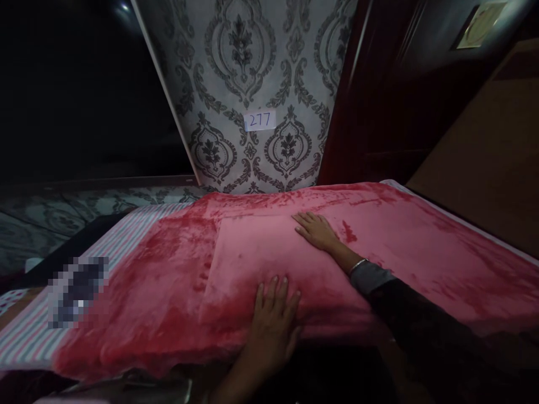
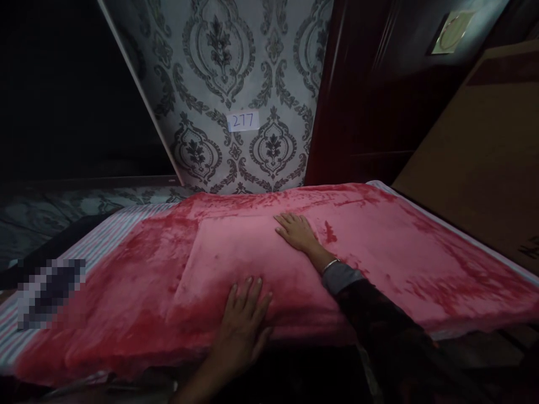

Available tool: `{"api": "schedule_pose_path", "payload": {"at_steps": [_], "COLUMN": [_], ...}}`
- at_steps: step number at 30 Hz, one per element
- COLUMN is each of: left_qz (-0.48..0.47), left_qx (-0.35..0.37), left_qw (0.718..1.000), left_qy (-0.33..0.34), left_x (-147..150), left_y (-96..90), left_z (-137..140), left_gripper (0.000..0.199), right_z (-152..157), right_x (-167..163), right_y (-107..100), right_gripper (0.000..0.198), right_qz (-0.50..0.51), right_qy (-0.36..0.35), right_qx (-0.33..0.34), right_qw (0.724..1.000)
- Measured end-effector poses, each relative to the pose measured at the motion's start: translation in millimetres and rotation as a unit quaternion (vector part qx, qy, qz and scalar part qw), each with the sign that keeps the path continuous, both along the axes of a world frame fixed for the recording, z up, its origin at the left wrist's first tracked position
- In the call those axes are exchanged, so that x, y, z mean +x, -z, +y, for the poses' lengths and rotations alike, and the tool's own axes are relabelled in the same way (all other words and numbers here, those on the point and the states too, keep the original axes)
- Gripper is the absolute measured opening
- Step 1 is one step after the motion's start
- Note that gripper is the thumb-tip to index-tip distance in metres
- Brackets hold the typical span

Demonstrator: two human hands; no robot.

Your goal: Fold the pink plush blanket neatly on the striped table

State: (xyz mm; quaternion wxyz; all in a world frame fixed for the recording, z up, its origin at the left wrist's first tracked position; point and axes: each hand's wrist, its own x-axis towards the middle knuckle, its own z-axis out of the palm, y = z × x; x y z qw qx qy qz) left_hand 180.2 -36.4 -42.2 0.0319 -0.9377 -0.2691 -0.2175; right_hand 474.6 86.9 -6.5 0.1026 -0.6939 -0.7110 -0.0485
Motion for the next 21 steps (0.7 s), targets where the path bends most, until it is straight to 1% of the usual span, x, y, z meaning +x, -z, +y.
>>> {"api": "schedule_pose_path", "payload": {"at_steps": [3,6,9,11,12,14,16,17,19,21], "left_qz": [-0.002,-0.004,0.01,0.01,0.002,-0.017,-0.02,-0.016,-0.008,-0.008], "left_qx": [-0.003,-0.012,-0.025,-0.028,-0.022,0.001,0.029,0.041,0.064,0.082], "left_qw": [1.0,1.0,0.999,0.999,0.999,1.0,0.999,0.997,0.994,0.992], "left_qy": [-0.003,-0.004,0.022,0.03,0.026,-0.002,-0.042,-0.062,-0.093,-0.101], "left_x": [1,1,-5,-13,-19,-30,-38,-41,-45,-46], "left_y": [0.4,-3.7,-16.3,-27.4,-32.3,-37.9,-35.5,-31.4,-19.3,-6.1], "left_z": [-1,-1,0,3,5,11,15,16,16,13], "left_gripper": [0.069,0.071,0.071,0.064,0.058,0.049,0.047,0.049,0.061,0.073], "right_z": [-2,-4,-3,-1,0,-1,-4,-6,-8,-3], "right_x": [-2,-4,-8,-20,-29,-57,-91,-107,-135,-149], "right_y": [-3,-13,-31,-47,-54,-65,-67,-65,-57,-49], "right_gripper": [0.057,0.057,0.057,0.06,0.061,0.061,0.057,0.055,0.054,0.055], "right_qz": [0.003,-0.001,-0.001,0.006,0.012,0.022,0.029,0.03,0.023,0.006], "right_qy": [-0.001,0.007,0.018,0.021,0.01,-0.053,-0.156,-0.209,-0.294,-0.343], "right_qx": [-0.012,-0.034,-0.094,-0.128,-0.131,-0.113,-0.101,-0.106,-0.128,-0.136], "right_qw": [1.0,0.999,0.995,0.992,0.991,0.992,0.982,0.972,0.947,0.929]}}
